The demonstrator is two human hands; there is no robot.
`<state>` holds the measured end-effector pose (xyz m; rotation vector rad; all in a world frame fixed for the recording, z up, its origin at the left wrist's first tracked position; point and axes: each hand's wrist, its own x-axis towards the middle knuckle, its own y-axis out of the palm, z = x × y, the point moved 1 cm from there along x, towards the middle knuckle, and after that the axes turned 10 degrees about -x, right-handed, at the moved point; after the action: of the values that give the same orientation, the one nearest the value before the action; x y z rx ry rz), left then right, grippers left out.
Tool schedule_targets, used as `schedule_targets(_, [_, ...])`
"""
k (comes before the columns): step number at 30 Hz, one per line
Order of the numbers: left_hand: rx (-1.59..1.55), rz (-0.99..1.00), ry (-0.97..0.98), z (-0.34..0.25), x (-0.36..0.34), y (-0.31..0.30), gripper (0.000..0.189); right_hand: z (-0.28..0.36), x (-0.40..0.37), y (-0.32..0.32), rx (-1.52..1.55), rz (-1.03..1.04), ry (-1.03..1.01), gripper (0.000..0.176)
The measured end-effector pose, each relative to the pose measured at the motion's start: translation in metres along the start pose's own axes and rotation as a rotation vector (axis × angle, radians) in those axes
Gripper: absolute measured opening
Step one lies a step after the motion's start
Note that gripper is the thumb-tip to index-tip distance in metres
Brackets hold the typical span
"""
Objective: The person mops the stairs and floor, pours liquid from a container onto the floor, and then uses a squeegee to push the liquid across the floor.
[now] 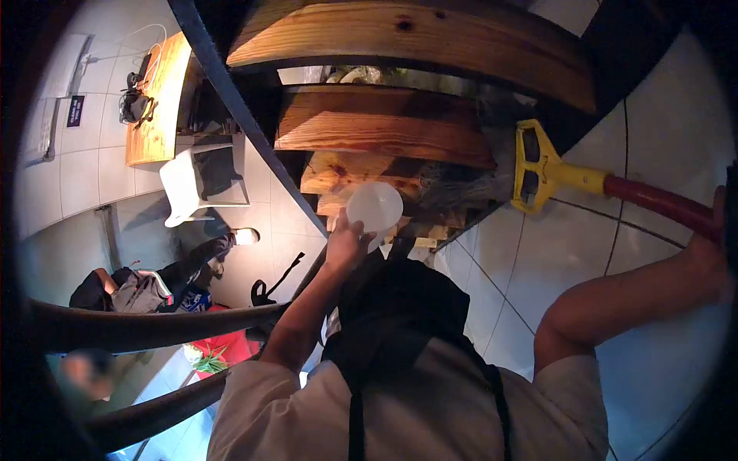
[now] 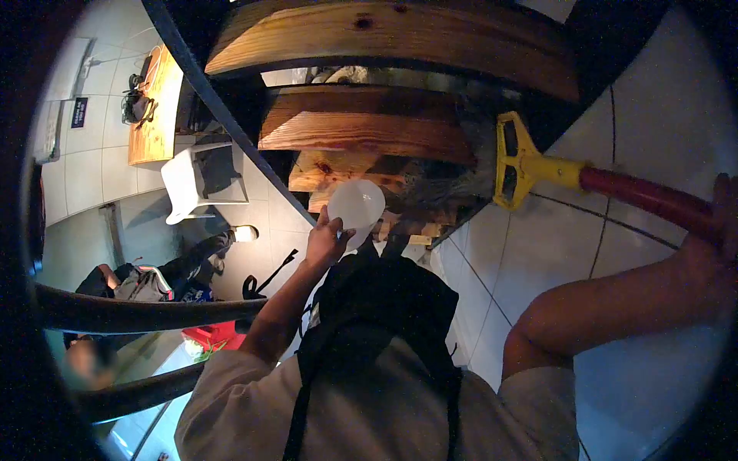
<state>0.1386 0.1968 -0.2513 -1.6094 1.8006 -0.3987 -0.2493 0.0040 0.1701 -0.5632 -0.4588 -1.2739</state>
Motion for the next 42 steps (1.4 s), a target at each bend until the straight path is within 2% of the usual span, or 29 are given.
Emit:
schedule_targets(4, [0.067,0.005,-0.025,0.002,0.003,0.016,0.029,0.000,0.003,-0.004,-0.050,0.154,-0.011,0.034])
schedule_targets(13, [0.141,0.090,-0.127,-0.012,0.016,0.022,0.033,-0.001,0.002,-0.005,-0.128,0.101,-0.025,0.035])
schedule_targets(20, [0.178,0.169,-0.196,-0.017,0.025,0.022,0.037,-0.004,0.002,-0.018,-0.060,0.175,-0.036,0.035])
schedule_targets(26, [0.214,0.183,-0.216,-0.018,0.028,0.023,0.036,-0.002,-0.001,-0.028,-0.066,0.206,-0.044,0.036])
schedule_targets(30, [0.220,0.186,-0.197,-0.016,0.030,0.027,0.036,-0.001,-0.005,-0.027,-0.083,0.152,-0.045,0.036])
schedule_targets(35, [0.218,0.176,-0.199,-0.010,0.032,0.031,0.039,0.000,-0.003,-0.032,-0.007,0.296,-0.008,0.035])
schedule_targets(42, [0.276,0.190,-0.193,-0.012,0.035,0.031,0.041,0.004,-0.003,-0.033,-0.024,0.364,0.048,0.034])
